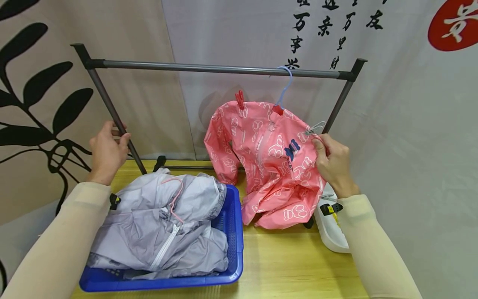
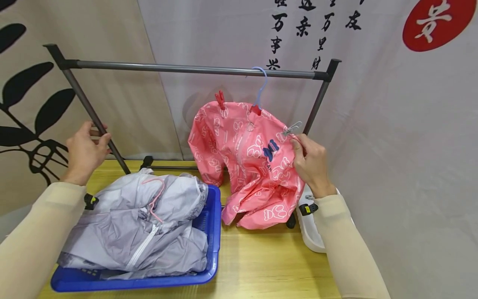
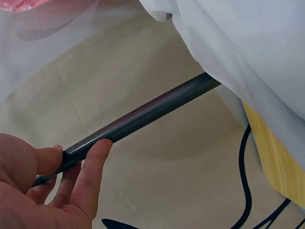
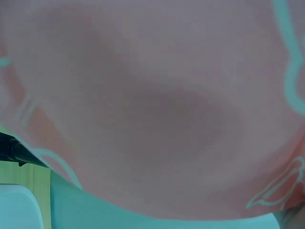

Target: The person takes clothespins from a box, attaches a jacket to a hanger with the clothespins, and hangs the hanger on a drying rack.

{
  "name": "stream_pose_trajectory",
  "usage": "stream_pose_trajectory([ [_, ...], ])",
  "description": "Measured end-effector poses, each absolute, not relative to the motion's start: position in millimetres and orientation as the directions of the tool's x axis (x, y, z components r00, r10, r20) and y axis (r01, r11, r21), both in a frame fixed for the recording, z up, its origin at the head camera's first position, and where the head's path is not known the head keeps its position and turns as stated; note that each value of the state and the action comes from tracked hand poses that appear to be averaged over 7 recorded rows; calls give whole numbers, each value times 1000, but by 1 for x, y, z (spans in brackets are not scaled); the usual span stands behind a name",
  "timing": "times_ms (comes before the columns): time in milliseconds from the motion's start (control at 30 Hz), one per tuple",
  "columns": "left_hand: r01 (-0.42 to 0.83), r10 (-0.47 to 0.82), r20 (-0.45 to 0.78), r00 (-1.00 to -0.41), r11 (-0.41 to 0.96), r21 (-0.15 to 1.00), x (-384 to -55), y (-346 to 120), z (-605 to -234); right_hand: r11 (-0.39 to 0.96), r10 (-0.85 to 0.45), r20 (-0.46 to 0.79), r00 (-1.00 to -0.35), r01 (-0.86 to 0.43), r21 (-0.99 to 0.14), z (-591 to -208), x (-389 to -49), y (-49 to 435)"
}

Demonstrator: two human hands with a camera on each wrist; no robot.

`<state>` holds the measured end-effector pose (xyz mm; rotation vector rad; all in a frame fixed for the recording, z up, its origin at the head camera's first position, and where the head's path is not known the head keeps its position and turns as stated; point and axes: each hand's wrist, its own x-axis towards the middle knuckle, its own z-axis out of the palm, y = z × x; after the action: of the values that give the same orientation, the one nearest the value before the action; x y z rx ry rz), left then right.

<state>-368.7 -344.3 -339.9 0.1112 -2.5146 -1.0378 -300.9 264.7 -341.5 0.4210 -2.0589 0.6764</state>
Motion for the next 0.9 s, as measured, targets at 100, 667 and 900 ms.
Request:
stream_pose_trajectory([
  [100, 84, -225, 344, -911, 717, 692, -369, -344, -340, 786, -26, 844, -536, -532, -314, -341, -300, 265],
  [667, 105, -218, 359, -907, 711, 696, -370, -345, -342, 784, -2, 832, -555, -517, -343, -344, -297, 264],
  [900, 98, -221, 351, -910, 709, 699, -370, -345, -342, 784, -2, 832, -555, -517, -343, -344, -295, 265],
])
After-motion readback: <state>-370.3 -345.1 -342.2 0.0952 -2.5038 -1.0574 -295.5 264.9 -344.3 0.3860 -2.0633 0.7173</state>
